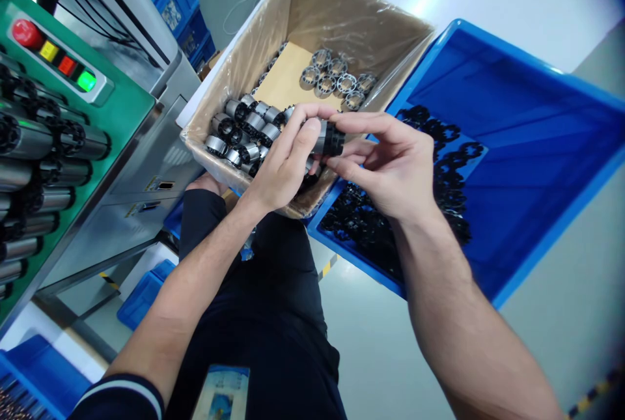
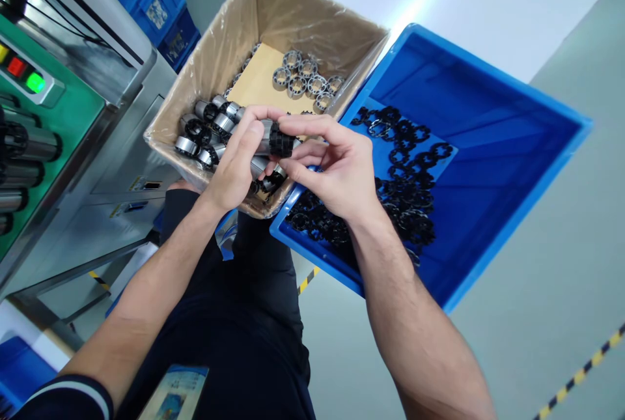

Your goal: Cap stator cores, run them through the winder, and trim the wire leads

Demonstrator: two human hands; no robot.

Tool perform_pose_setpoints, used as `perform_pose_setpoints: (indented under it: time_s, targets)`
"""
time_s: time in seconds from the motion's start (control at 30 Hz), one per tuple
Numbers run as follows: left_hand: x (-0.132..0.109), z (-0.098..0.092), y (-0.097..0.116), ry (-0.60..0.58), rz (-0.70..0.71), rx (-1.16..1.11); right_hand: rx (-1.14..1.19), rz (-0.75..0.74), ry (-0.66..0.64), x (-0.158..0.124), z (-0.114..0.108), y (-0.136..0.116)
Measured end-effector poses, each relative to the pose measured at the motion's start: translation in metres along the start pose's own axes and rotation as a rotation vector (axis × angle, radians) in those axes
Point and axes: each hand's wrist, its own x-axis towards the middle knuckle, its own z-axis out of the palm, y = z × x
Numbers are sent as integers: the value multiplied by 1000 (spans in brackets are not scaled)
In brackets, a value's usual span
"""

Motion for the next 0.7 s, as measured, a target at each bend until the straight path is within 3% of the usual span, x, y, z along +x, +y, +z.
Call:
perform_pose_setpoints:
  time_s: [0.17,0.4,0.7]
  targets:
    - [-1,1,3,3,-33,-5,-68,-39,35,2,0,2]
    - [0,-1,3,-19,-32,-5,-33,98,33,2,0,4]
    - [0,-1,1,-35,-12,-3,16,59,18,1,-1,0]
